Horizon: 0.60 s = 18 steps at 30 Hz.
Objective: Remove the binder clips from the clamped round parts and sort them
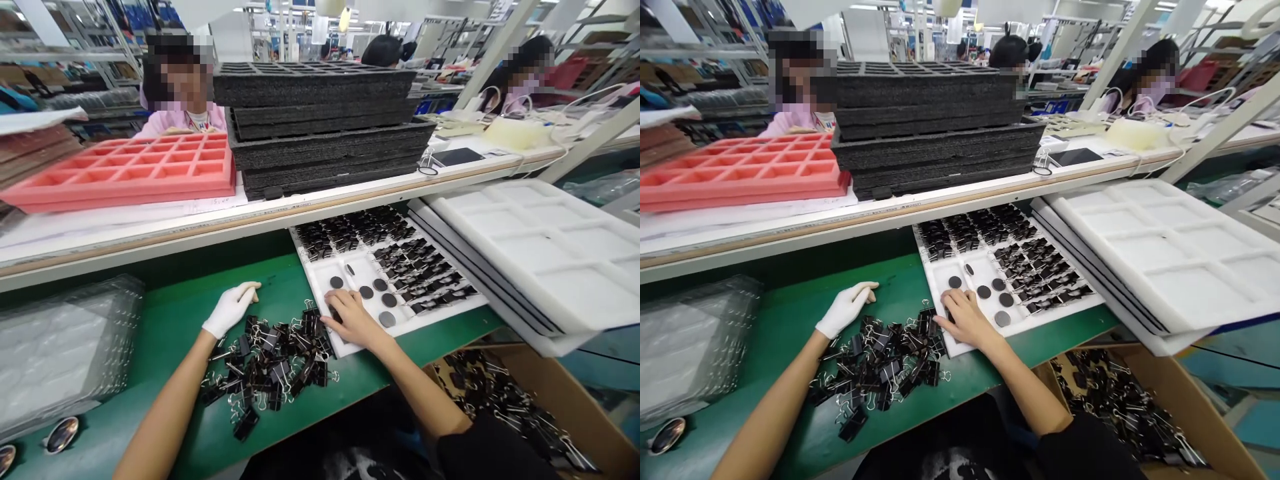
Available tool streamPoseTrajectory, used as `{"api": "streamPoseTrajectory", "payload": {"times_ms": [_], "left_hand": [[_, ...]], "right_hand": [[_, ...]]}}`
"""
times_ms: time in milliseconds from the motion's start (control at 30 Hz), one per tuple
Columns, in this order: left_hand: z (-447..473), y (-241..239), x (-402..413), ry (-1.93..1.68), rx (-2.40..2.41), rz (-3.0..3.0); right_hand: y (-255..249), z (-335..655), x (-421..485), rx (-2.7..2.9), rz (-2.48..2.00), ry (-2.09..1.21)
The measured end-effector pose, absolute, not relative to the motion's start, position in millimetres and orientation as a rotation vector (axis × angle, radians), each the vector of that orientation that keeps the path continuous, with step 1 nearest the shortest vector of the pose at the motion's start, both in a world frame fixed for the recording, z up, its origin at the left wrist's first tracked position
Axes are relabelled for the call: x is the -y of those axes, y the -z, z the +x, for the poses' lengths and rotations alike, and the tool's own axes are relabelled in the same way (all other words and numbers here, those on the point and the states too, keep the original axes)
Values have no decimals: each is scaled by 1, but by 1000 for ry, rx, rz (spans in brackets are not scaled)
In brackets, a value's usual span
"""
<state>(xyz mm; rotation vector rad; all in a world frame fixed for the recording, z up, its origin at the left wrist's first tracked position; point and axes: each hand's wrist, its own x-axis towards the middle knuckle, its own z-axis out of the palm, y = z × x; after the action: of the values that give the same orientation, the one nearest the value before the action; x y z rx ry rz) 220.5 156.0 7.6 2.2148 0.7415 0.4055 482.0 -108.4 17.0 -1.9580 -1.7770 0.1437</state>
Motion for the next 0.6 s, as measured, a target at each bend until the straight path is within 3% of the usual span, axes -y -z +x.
{"api": "streamPoseTrajectory", "payload": {"times_ms": [100, 300, 600], "left_hand": [[220, -8, -156, -420, -742, 2237], [220, -5, -159, -422, -739, 2215], [210, -6, -145, -633, -863, 1993]], "right_hand": [[-13, 478, 105, 1740, -1947, -190], [-12, 520, 94, 1220, -2054, 56], [22, 578, 80, 1550, -2211, 96]]}}
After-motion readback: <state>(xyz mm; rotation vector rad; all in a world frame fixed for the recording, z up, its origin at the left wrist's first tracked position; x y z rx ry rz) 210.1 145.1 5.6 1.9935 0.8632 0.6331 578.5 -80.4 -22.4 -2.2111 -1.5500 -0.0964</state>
